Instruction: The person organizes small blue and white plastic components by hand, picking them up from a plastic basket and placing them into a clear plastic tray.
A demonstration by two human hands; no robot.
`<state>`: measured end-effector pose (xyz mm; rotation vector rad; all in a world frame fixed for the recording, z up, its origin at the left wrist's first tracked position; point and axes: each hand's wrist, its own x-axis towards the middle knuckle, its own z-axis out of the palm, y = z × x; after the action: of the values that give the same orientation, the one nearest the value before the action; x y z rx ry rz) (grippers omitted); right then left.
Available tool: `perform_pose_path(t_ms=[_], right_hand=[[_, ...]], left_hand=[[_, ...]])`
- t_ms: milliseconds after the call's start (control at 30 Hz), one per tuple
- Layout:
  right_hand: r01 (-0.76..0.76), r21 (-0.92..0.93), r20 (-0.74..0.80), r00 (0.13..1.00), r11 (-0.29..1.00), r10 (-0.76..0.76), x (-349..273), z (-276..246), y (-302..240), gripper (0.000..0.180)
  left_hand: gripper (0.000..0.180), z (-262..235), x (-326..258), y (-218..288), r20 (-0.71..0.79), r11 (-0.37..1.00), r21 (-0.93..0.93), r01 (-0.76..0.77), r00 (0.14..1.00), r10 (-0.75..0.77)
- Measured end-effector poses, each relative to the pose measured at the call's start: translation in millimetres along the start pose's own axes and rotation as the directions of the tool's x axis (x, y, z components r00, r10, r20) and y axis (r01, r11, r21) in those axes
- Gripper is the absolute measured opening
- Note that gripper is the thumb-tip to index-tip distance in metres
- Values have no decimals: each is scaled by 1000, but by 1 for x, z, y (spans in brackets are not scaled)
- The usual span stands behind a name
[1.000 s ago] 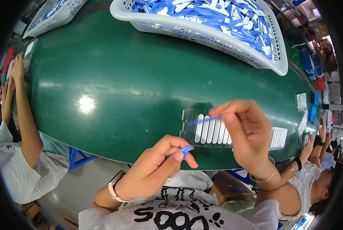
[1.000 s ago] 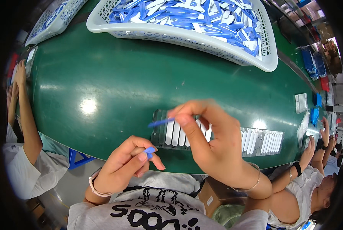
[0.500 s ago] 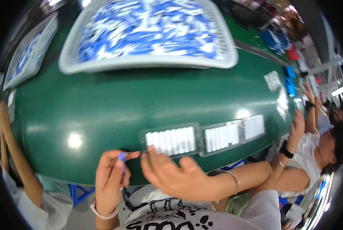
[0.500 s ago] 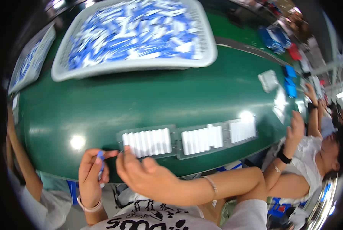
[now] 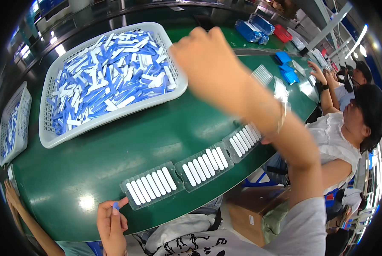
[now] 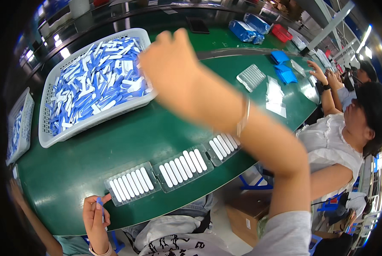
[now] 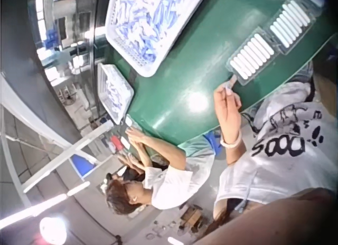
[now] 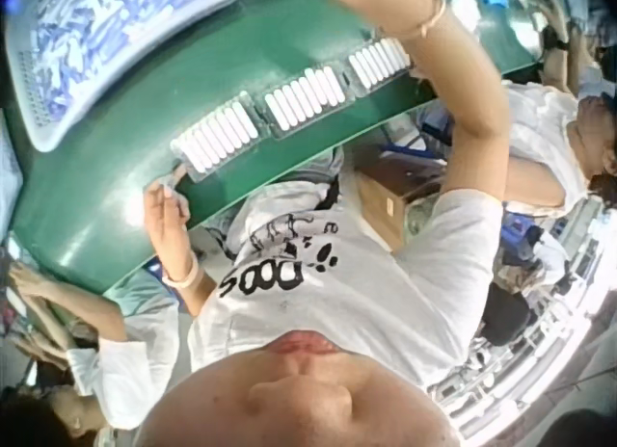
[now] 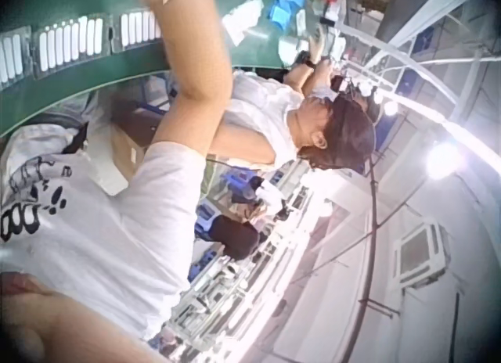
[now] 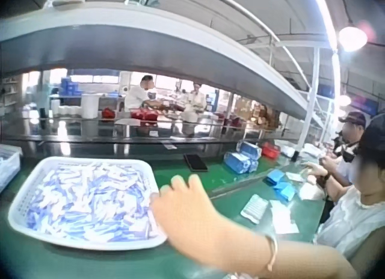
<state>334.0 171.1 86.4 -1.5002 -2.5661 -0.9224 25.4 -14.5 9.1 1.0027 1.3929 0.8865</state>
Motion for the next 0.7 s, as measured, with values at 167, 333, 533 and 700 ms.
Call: perform_pose_path(t_ms=[167, 333, 533, 700], right_hand=[[118, 514, 72, 981, 850, -180, -194, 8, 28, 29], [-150, 630, 245, 970, 762, -12, -193, 13, 28, 19], [244, -68, 589, 792, 967, -159, -145, 105, 166, 79], [-61, 152, 501, 865, 986, -23, -129, 84, 167, 71]], left_hand=[[21, 2, 3, 14, 33, 1000, -17, 4, 999, -4], [22, -4, 5, 12, 19, 999, -33, 4, 1000, -3], [21, 5, 5, 13, 257, 997, 24, 68, 964, -72], [21, 52, 1, 8, 462, 995, 11, 100, 882, -94]])
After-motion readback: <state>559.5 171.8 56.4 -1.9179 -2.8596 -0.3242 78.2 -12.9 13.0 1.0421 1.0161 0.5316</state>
